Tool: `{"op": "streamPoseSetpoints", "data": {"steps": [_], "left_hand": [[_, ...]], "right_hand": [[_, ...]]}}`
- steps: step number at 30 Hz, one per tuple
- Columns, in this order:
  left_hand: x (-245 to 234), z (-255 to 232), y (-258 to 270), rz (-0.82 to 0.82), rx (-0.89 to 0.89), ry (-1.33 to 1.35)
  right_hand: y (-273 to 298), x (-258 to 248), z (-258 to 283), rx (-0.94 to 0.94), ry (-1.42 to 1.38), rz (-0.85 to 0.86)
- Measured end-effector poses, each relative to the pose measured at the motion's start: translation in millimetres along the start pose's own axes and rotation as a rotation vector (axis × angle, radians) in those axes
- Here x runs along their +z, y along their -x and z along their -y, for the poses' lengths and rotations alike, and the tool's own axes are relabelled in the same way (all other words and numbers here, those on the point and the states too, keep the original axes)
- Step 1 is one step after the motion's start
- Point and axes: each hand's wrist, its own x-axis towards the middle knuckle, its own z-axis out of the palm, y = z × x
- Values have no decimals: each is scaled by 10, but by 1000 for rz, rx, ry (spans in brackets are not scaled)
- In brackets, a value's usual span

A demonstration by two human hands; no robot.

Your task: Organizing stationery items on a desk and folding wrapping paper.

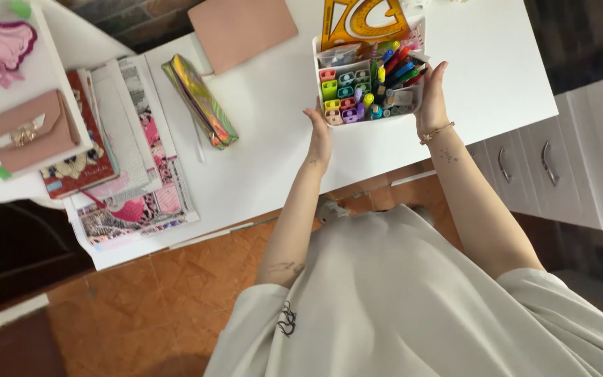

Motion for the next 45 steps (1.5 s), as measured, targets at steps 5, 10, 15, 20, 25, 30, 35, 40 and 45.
{"op": "streamPoseSetpoints", "data": {"steps": [5,10,15,20,25,30,35,40,45], "left_hand": [[162,169,221,50,33,-48],[638,244,521,102,3,-108],[1512,310,778,278,94,-147],[2611,761,951,466,1,-168],[3988,985,1366,735,35,-90],[5256,1466,1792,924,37,-178],[6316,1769,1930,994,22,-175],[6952,2089,1674,1010,15,-154],[7182,2169,1348,964,5,-274]], "right_hand": [[307,-239,-185,-1,-28,-108],[900,-623,-144,-45,-124,-219],[1646,-1384,-132,-116,-245,-444],[2627,-2343,27,-182,-259,-734],[3778,-3395,188,-273,-327,-971],[4811,-4300,353,-384,-321,-1110],[5337,-5067,458,-462,-357,-1135],[5322,-5747,408,-476,-410,-1176],[5023,-5953,507,-554,-332,-1120]]}}
